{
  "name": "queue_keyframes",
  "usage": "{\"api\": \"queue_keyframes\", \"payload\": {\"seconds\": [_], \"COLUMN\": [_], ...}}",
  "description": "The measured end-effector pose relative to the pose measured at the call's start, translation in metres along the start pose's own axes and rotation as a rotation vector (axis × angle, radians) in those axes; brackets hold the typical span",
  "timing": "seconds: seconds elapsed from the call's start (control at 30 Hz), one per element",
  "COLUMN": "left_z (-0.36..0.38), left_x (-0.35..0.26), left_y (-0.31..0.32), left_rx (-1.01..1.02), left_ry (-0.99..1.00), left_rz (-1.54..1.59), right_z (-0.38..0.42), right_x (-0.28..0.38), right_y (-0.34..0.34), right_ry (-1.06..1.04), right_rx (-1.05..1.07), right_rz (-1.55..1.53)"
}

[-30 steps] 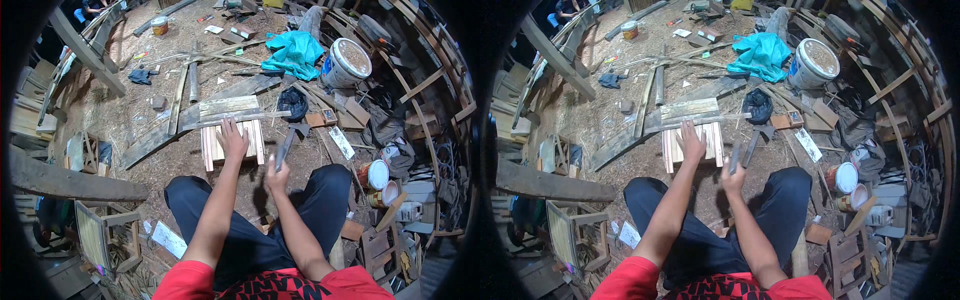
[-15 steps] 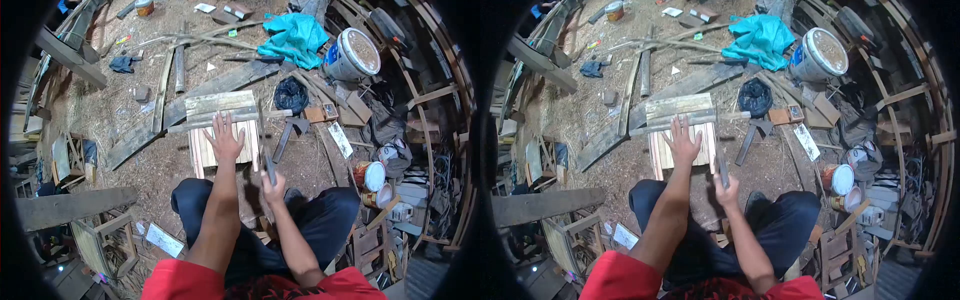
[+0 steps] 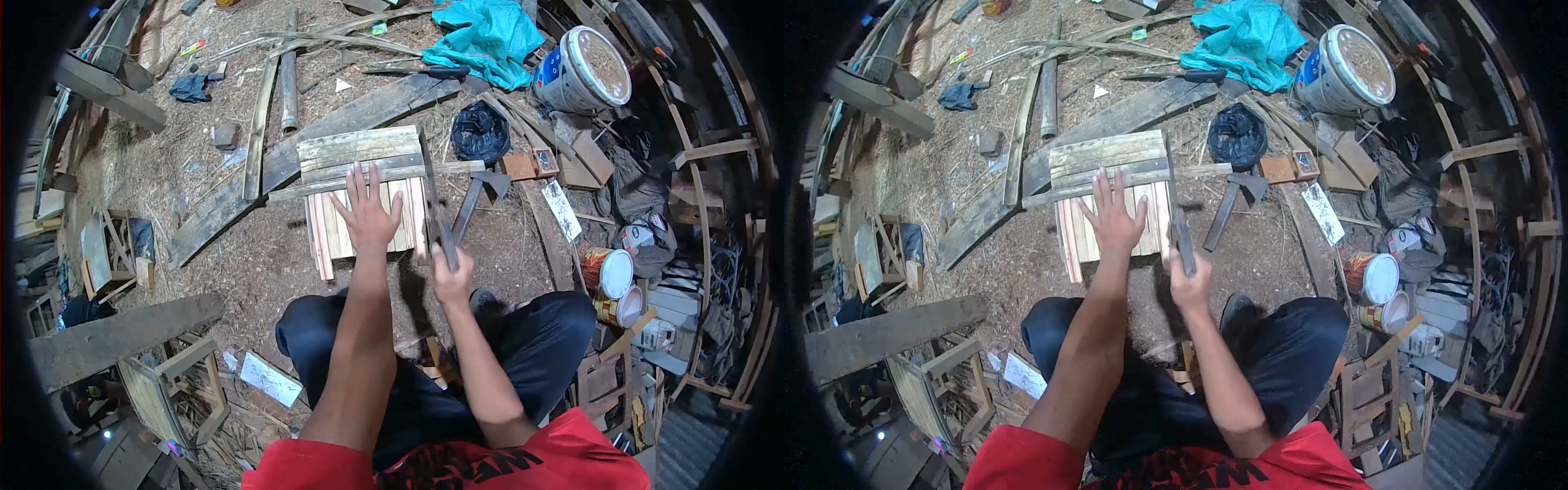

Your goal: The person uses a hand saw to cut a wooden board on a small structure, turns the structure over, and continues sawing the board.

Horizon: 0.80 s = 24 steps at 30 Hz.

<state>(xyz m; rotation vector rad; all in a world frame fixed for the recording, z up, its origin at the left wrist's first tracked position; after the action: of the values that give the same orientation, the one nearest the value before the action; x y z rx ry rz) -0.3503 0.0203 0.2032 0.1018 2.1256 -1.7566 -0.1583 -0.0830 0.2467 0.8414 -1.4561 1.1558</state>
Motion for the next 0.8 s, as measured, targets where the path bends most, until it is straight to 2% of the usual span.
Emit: {"api": "queue_keyframes", "payload": {"seconds": [0.03,0.13,0.27,0.37,0.43,0.47,0.53,0.7,0.8], "left_z": [-0.001,-0.001,-0.003,-0.005,-0.002,-0.001,-0.002,0.002,-0.002], "left_x": [-0.001,0.0,0.0,0.002,0.003,0.002,0.003,0.001,0.002], "left_y": [0.0,-0.001,0.001,-0.001,0.002,0.003,0.003,0.002,0.002], "left_rx": [0.001,-0.014,0.0,0.002,0.002,0.003,0.003,-0.002,0.007], "left_ry": [-0.004,0.0,-0.01,-0.007,-0.01,-0.014,-0.016,-0.016,-0.013], "left_rz": [-0.003,0.017,0.009,-0.001,0.001,0.002,-0.001,-0.018,-0.016], "right_z": [0.018,0.053,-0.004,-0.004,0.04,0.06,0.063,-0.011,0.018], "right_x": [-0.009,-0.024,-0.001,-0.01,-0.034,-0.041,-0.038,-0.002,-0.024], "right_y": [-0.011,-0.028,-0.001,0.003,-0.019,-0.029,-0.037,0.003,-0.01], "right_ry": [-0.063,0.047,-0.03,-0.172,-0.058,-0.084,0.035,-0.029,-0.004], "right_rx": [0.002,0.04,0.026,0.014,0.046,0.046,0.007,0.027,0.053], "right_rz": [0.083,0.021,0.07,0.143,0.118,0.1,0.016,0.034,0.056]}}
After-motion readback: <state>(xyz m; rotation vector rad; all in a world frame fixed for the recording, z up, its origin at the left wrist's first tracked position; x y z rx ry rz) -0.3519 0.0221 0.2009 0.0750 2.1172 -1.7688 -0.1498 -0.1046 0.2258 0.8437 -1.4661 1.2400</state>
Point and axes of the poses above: each hand's wrist, its own z-axis away from the middle knuckle, its own y-axis out of the palm, x = y × z, the point moved 10 cm from there along -z, towards the middle knuckle, and after that the axes turned 4 degrees about -y, right-handed, at the moved point
